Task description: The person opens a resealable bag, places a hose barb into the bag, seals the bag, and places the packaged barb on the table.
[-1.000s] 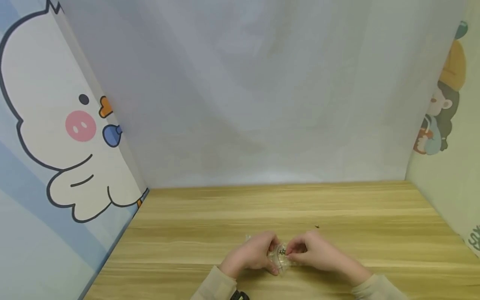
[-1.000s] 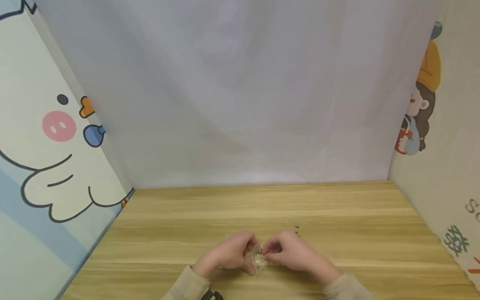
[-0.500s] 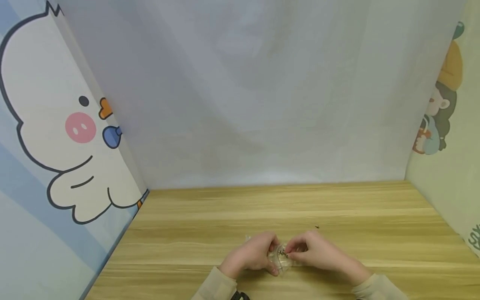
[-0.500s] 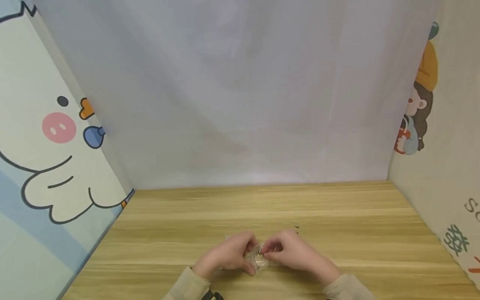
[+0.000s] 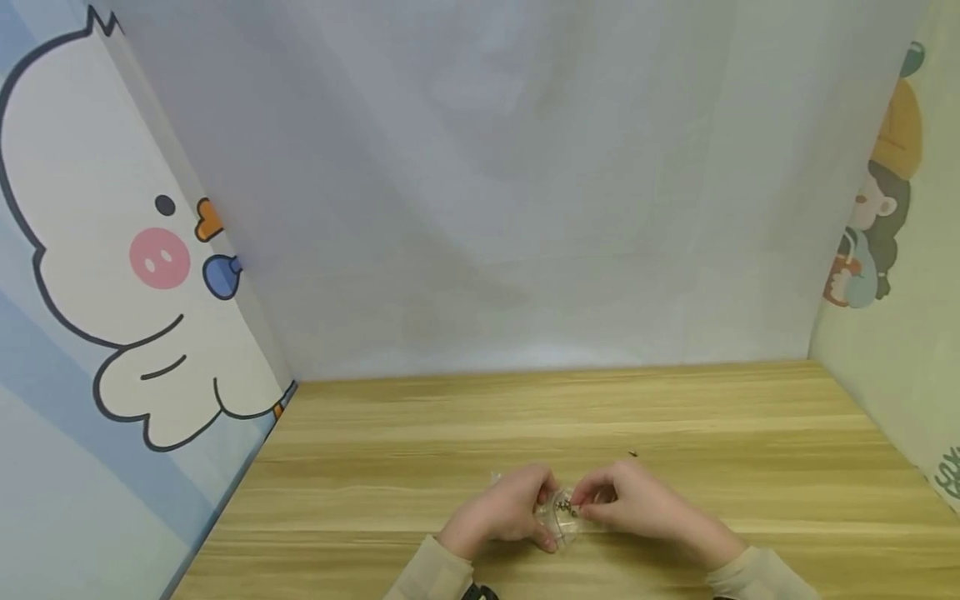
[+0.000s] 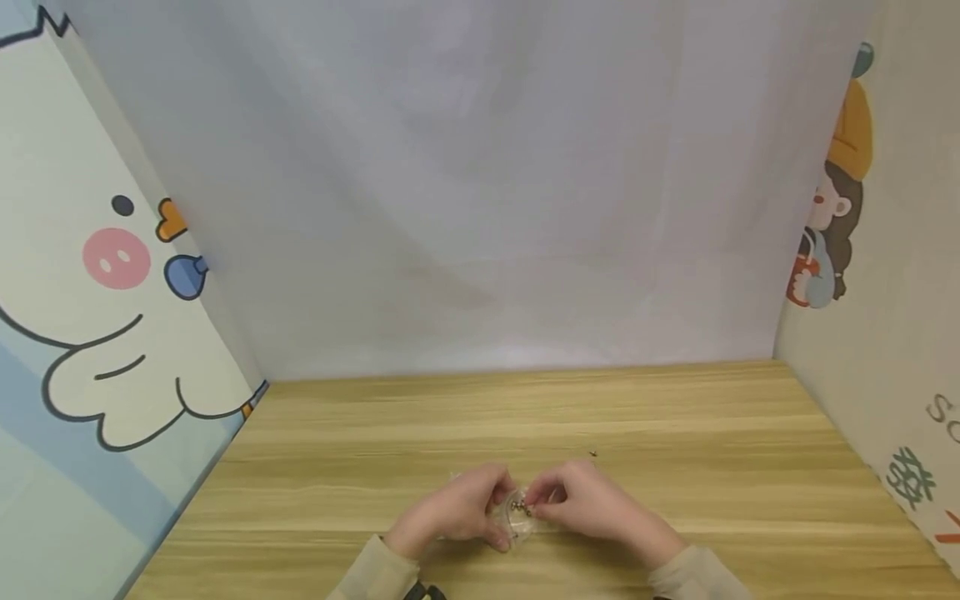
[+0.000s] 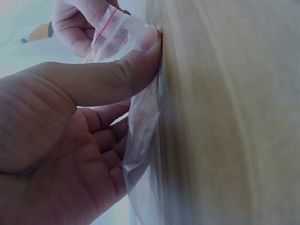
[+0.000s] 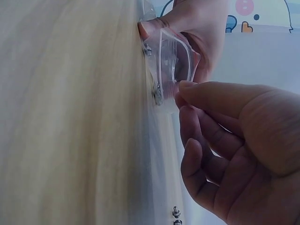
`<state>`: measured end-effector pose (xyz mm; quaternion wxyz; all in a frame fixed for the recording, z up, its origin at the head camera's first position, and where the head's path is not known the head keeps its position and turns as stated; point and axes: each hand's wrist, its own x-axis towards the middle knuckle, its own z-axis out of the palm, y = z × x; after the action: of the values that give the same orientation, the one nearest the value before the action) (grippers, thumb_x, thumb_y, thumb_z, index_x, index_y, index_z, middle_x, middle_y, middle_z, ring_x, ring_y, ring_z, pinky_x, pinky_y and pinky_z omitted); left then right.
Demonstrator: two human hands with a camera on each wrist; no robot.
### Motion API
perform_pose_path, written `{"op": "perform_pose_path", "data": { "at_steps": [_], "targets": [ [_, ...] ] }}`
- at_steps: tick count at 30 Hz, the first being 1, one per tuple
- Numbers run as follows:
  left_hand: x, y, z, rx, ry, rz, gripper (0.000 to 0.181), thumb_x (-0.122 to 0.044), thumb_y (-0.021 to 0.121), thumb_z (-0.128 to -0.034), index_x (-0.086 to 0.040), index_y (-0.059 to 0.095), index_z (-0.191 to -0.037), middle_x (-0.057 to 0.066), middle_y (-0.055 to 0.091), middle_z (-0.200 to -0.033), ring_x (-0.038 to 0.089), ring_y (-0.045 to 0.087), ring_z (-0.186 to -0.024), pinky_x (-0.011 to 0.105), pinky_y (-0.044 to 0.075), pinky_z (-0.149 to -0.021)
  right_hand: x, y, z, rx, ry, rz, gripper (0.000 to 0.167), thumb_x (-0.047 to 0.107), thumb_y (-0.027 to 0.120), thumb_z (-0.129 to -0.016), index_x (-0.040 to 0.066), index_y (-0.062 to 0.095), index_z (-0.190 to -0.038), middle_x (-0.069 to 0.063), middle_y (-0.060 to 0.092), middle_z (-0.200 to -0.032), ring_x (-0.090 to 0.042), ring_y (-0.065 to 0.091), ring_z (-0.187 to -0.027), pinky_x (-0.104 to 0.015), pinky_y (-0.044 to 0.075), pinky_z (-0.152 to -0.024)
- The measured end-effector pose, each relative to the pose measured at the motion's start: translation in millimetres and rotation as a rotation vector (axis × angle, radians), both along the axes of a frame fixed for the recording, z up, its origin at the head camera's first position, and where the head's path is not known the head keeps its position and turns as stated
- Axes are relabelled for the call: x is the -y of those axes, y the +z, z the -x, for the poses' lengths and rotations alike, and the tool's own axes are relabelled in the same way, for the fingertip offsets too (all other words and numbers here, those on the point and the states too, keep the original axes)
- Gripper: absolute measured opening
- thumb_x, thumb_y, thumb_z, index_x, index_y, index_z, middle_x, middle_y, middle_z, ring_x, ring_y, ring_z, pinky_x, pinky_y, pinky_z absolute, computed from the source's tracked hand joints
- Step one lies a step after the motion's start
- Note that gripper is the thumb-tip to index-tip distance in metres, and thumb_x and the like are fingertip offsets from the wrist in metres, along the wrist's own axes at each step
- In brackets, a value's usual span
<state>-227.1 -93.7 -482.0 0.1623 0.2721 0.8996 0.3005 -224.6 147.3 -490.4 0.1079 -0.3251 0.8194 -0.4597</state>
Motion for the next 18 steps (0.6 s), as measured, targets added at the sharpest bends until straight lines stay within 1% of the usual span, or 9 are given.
{"op": "perform_pose_path", "data": {
  "at_steps": [6, 12, 18],
  "targets": [
    [0.8, -0.4, 0.5, -0.011, -0.004, 0.004, 0.059, -0.010, 0.103, -0.0666, -0.012, 0.059, -0.106, -0.004, 0.053, -0.091, 0.004, 0.046, -0.077, 0.022, 0.045, -0.074, -5, 4.8, 1.9, -0.005, -0.007, -0.018, 0.012, 0.003, 0.078, -0.093, 0.005, 0.080, -0.104, 0.003, 0.077, -0.095, -0.004, 0.065, -0.076, -0.026, 0.055, -0.067],
    [0.8, -0.7, 1.4, -0.024, -0.007, 0.005, 0.059, -0.009, 0.103, -0.0669, -0.011, 0.058, -0.106, -0.003, 0.053, -0.091, 0.004, 0.044, -0.076, 0.022, 0.044, -0.072, -26, 7.2, 10.7, 0.018, -0.069, -0.038, 0.016, 0.006, 0.077, -0.094, 0.003, 0.078, -0.110, 0.000, 0.076, -0.096, -0.008, 0.066, -0.079, -0.027, 0.054, -0.069],
    [0.4, 0.1, 0.4, -0.019, -0.012, 0.017, 0.059, -0.010, 0.103, -0.0675, -0.011, 0.059, -0.107, -0.004, 0.053, -0.092, 0.004, 0.045, -0.077, 0.022, 0.045, -0.075, -47, 4.3, 18.8, 0.038, -0.110, -0.031, 0.021, 0.004, 0.076, -0.094, -0.003, 0.076, -0.114, -0.006, 0.077, -0.100, -0.010, 0.069, -0.085, -0.027, 0.057, -0.074]
  ]
}}
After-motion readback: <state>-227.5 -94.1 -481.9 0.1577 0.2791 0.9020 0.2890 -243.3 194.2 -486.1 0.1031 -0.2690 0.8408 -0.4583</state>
